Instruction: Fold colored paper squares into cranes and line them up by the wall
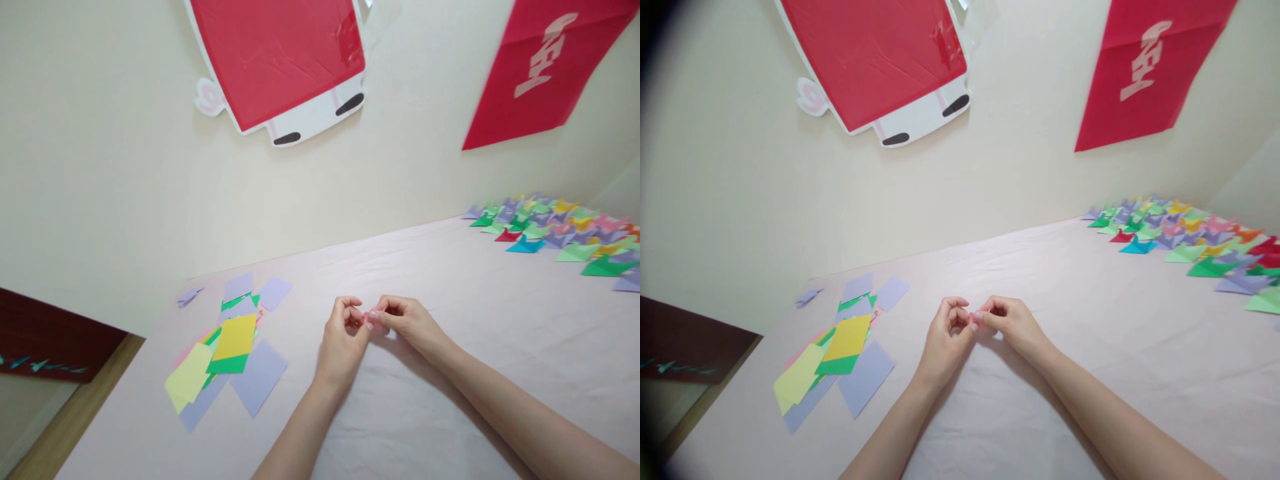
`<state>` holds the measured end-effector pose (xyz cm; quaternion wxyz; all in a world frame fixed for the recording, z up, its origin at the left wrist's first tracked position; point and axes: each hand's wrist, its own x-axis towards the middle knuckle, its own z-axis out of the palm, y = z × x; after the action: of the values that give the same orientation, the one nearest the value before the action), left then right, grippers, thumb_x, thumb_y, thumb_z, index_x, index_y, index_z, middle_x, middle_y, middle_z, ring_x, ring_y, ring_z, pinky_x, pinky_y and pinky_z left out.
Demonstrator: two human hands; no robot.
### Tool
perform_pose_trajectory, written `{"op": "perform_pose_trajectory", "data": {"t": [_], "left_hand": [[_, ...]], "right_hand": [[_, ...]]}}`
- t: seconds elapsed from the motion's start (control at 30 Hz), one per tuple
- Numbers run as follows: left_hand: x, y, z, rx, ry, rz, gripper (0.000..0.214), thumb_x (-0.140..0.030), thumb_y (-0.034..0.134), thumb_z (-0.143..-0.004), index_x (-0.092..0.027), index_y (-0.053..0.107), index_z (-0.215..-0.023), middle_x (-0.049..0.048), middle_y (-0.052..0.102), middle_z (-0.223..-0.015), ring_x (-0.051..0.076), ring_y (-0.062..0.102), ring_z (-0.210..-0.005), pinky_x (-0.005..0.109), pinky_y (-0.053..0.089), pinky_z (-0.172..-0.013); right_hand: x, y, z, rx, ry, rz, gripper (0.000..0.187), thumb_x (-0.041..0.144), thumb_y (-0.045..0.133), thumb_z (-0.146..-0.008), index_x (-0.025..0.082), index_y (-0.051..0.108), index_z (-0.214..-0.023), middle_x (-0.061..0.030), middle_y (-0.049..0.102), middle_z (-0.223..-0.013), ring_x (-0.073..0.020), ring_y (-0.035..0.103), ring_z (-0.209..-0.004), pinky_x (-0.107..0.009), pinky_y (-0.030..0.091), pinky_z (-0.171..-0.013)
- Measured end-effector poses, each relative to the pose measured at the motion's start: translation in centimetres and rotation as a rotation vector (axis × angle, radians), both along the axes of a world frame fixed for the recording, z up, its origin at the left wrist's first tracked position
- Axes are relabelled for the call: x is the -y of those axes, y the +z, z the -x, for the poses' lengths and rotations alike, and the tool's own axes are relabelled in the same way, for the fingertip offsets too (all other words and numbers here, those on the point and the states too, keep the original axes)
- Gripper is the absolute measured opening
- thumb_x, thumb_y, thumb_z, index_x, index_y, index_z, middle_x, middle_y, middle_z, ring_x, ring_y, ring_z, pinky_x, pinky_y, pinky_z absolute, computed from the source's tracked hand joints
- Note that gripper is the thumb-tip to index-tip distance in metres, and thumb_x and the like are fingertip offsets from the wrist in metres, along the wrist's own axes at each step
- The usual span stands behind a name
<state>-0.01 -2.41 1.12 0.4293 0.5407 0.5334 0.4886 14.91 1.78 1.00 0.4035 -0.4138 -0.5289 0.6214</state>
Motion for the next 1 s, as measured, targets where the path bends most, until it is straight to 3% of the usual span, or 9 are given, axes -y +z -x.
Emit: {"op": "perform_pose_trajectory", "data": {"t": [0.13, 0.27, 0.57, 0.77, 1.0], "left_hand": [[0.08, 0.41, -0.15, -0.098, -0.072, 0.060, 0.010, -0.028, 0.065, -0.079, -0.020, 0.060, -0.082, -0.0029, 0.059, -0.072, 0.013, 0.049, -0.063, 0.023, 0.036, -0.060], [0.05, 0.15, 0.00, -0.182, -0.050, 0.056, 0.024, -0.033, 0.062, -0.082, -0.020, 0.055, -0.063, -0.0038, 0.051, -0.062, 0.013, 0.044, -0.061, 0.024, 0.030, -0.057], [0.28, -0.27, -0.01, -0.190, -0.087, 0.094, 0.027, -0.034, 0.059, -0.084, -0.020, 0.047, -0.063, -0.0057, 0.047, -0.060, 0.012, 0.040, -0.057, 0.024, 0.028, -0.055], [0.14, 0.04, 0.11, -0.125, -0.122, 0.069, 0.019, -0.034, 0.056, -0.087, -0.017, 0.062, -0.081, -0.0025, 0.057, -0.073, 0.014, 0.047, -0.068, 0.023, 0.035, -0.063], [-0.05, -0.25, 0.09, -0.054, -0.108, 0.091, 0.022, -0.037, 0.062, -0.082, -0.016, 0.060, -0.076, -0.0033, 0.053, -0.068, 0.012, 0.044, -0.063, 0.022, 0.034, -0.060]], "right_hand": [[0.14, 0.14, 0.05, -0.027, -0.011, 0.008, 0.031, 0.043, 0.079, -0.064, 0.018, 0.062, -0.058, 0.0019, 0.059, -0.059, -0.0137, 0.051, -0.060, -0.026, 0.038, -0.060], [0.12, 0.14, -0.02, 0.003, -0.012, -0.040, 0.029, 0.042, 0.074, -0.070, 0.018, 0.064, -0.058, 0.0017, 0.058, -0.060, -0.0136, 0.049, -0.061, -0.027, 0.038, -0.061], [0.38, -0.23, 0.18, 0.093, -0.041, -0.077, 0.030, 0.045, 0.068, -0.074, 0.019, 0.062, -0.060, 0.0033, 0.053, -0.055, -0.0120, 0.043, -0.054, -0.026, 0.034, -0.054], [-0.07, 0.05, -0.04, 0.032, -0.004, -0.094, 0.032, 0.049, 0.064, -0.077, 0.018, 0.063, -0.070, 0.0020, 0.056, -0.063, -0.0133, 0.049, -0.062, -0.026, 0.040, -0.062], [0.10, -0.05, -0.20, 0.127, -0.047, -0.136, 0.036, 0.052, 0.063, -0.077, 0.019, 0.055, -0.063, 0.0049, 0.048, -0.056, -0.0113, 0.043, -0.054, -0.025, 0.036, -0.054]]}}
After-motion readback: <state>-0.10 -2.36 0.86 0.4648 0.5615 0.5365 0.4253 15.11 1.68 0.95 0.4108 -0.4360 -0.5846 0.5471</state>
